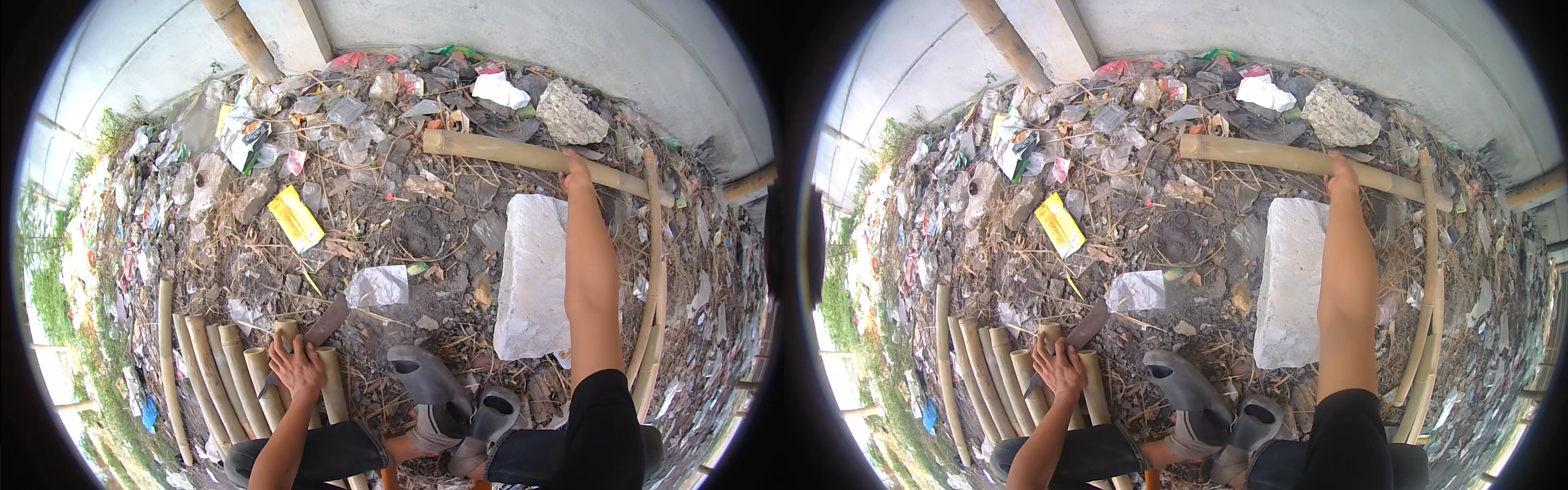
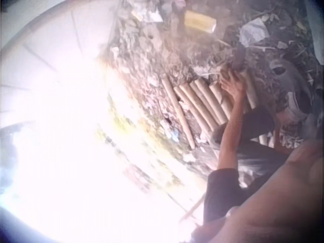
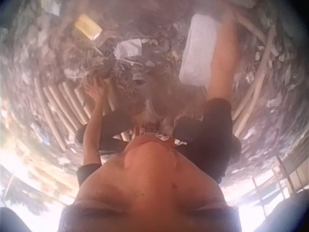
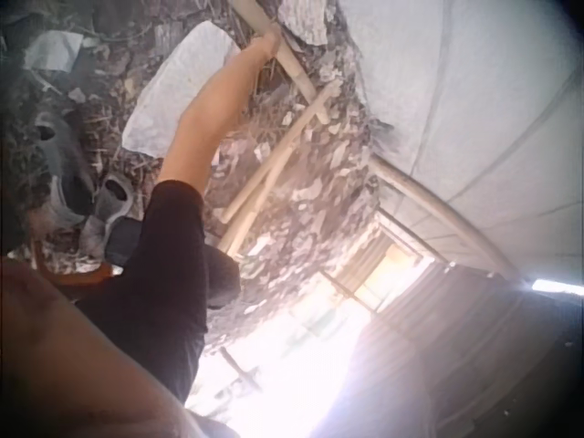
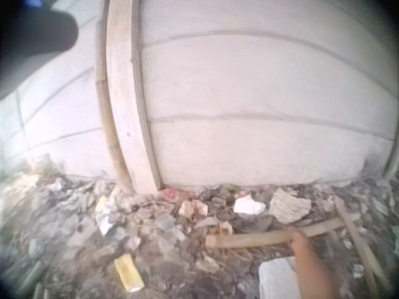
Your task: The person sits on the ground and uses a machete to cut bamboo poles into smaller sections. They repeatedly position the bamboo, strike it with the machete, and then use a wooden stick to split the cut pieces into thin strips.
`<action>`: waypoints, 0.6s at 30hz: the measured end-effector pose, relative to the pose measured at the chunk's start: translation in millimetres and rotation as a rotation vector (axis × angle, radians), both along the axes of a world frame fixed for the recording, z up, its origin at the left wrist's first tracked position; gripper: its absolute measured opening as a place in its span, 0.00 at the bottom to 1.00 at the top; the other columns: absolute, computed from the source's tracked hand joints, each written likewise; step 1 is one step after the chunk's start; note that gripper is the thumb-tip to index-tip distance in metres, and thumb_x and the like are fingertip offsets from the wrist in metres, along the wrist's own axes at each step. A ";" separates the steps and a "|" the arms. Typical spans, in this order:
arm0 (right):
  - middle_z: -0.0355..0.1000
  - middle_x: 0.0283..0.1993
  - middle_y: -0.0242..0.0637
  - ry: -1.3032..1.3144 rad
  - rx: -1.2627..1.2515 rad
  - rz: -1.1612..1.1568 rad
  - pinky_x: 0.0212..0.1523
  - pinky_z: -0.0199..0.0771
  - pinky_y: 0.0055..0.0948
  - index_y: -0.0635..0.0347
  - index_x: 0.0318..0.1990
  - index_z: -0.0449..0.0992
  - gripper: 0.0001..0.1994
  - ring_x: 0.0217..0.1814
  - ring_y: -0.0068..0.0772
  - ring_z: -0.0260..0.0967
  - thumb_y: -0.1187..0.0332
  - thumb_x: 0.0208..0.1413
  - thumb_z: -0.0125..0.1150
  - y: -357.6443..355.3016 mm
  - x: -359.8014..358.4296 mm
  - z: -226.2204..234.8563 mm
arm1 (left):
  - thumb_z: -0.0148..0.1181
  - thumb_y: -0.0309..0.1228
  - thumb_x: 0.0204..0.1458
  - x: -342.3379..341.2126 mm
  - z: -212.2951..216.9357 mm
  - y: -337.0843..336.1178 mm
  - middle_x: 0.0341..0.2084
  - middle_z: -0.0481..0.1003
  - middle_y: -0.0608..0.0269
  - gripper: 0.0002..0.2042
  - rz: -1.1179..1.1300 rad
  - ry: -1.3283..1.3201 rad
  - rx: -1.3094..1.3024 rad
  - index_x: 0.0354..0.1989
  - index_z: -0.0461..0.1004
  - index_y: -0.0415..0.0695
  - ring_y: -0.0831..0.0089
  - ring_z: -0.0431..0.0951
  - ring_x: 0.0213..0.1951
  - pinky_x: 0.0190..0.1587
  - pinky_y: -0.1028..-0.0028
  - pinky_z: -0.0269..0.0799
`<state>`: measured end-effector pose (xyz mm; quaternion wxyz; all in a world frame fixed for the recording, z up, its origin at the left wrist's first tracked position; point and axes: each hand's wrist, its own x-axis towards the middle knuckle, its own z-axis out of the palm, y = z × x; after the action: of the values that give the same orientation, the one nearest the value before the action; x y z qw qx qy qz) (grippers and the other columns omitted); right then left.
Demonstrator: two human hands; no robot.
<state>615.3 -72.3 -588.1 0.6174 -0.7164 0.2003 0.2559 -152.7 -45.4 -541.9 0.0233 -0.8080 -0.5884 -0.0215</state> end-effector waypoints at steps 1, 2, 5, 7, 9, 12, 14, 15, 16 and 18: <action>0.71 0.54 0.26 0.014 0.112 0.054 0.35 0.61 0.26 0.44 0.43 0.77 0.12 0.43 0.27 0.68 0.54 0.55 0.68 -17.1 14.5 2.1 | 0.53 0.40 0.60 4.8 -2.2 4.3 0.69 0.57 0.46 0.17 -0.023 -0.014 0.004 0.54 0.73 0.48 0.42 0.54 0.69 0.67 0.46 0.51; 0.70 0.52 0.28 0.060 0.141 0.043 0.37 0.66 0.30 0.45 0.44 0.75 0.14 0.43 0.30 0.68 0.54 0.54 0.68 -6.6 -3.9 17.0 | 0.53 0.39 0.60 2.4 -0.1 2.7 0.69 0.57 0.45 0.17 -0.019 0.001 0.015 0.54 0.73 0.48 0.42 0.54 0.69 0.67 0.45 0.50; 0.70 0.51 0.35 0.117 0.358 -0.002 0.46 0.75 0.43 0.51 0.49 0.71 0.19 0.44 0.37 0.69 0.55 0.55 0.66 15.9 -58.1 68.9 | 0.54 0.40 0.60 -3.7 4.0 -3.2 0.68 0.57 0.45 0.17 0.016 -0.011 0.008 0.54 0.73 0.48 0.41 0.55 0.68 0.67 0.46 0.51; 0.70 0.51 0.39 0.047 0.672 -0.049 0.53 0.75 0.50 0.55 0.52 0.69 0.19 0.49 0.42 0.71 0.60 0.57 0.64 11.7 -79.3 92.7 | 0.54 0.39 0.60 4.6 6.4 -1.7 0.68 0.58 0.46 0.16 -0.011 -0.035 0.031 0.53 0.74 0.47 0.42 0.55 0.68 0.66 0.47 0.53; 0.70 0.48 0.40 -0.027 0.798 -0.076 0.56 0.74 0.52 0.59 0.52 0.68 0.16 0.50 0.45 0.73 0.67 0.59 0.62 21.2 -132.3 128.7 | 0.54 0.40 0.60 3.5 12.3 -6.7 0.68 0.58 0.47 0.16 0.012 -0.069 0.023 0.52 0.75 0.47 0.43 0.56 0.68 0.66 0.47 0.53; 0.71 0.48 0.38 0.059 1.061 -0.185 0.53 0.77 0.41 0.58 0.53 0.67 0.19 0.49 0.38 0.74 0.70 0.57 0.66 22.7 -220.4 190.7 | 0.55 0.41 0.61 -0.4 10.3 -10.0 0.68 0.59 0.50 0.16 0.032 -0.071 0.004 0.51 0.76 0.46 0.45 0.57 0.68 0.65 0.49 0.55; 0.70 0.51 0.39 0.003 1.143 -0.079 0.58 0.76 0.44 0.61 0.55 0.65 0.22 0.54 0.39 0.74 0.70 0.57 0.66 9.5 -267.1 218.1 | 0.56 0.41 0.61 -8.0 8.8 3.0 0.68 0.59 0.51 0.16 0.006 -0.050 -0.030 0.51 0.77 0.46 0.46 0.58 0.68 0.66 0.51 0.57; 0.70 0.51 0.39 0.011 1.169 -0.003 0.58 0.76 0.43 0.60 0.55 0.65 0.21 0.54 0.39 0.74 0.70 0.57 0.66 5.0 -297.1 236.0 | 0.56 0.41 0.61 -17.9 6.1 12.3 0.69 0.58 0.51 0.16 -0.007 -0.033 -0.066 0.51 0.77 0.46 0.47 0.58 0.67 0.66 0.52 0.58; 0.70 0.51 0.39 0.000 1.191 0.028 0.57 0.76 0.42 0.60 0.56 0.64 0.23 0.53 0.38 0.74 0.71 0.56 0.67 -0.3 -323.2 249.9 | 0.56 0.41 0.62 -25.4 7.5 18.5 0.69 0.58 0.52 0.16 -0.022 -0.017 -0.099 0.51 0.77 0.46 0.47 0.58 0.67 0.66 0.54 0.59; 0.69 0.50 0.39 -0.072 1.182 0.040 0.55 0.76 0.40 0.59 0.56 0.62 0.25 0.52 0.37 0.73 0.72 0.55 0.69 -12.1 -367.6 276.0 | 0.55 0.39 0.63 -27.1 33.4 20.1 0.57 0.72 0.45 0.15 0.002 -0.074 -0.122 0.51 0.77 0.44 0.47 0.71 0.59 0.59 0.55 0.68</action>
<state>247.8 -84.4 -312.1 0.9131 -0.2630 -0.0109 0.3114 -179.8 -25.3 -508.5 -0.0477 -0.8060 -0.5897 -0.0154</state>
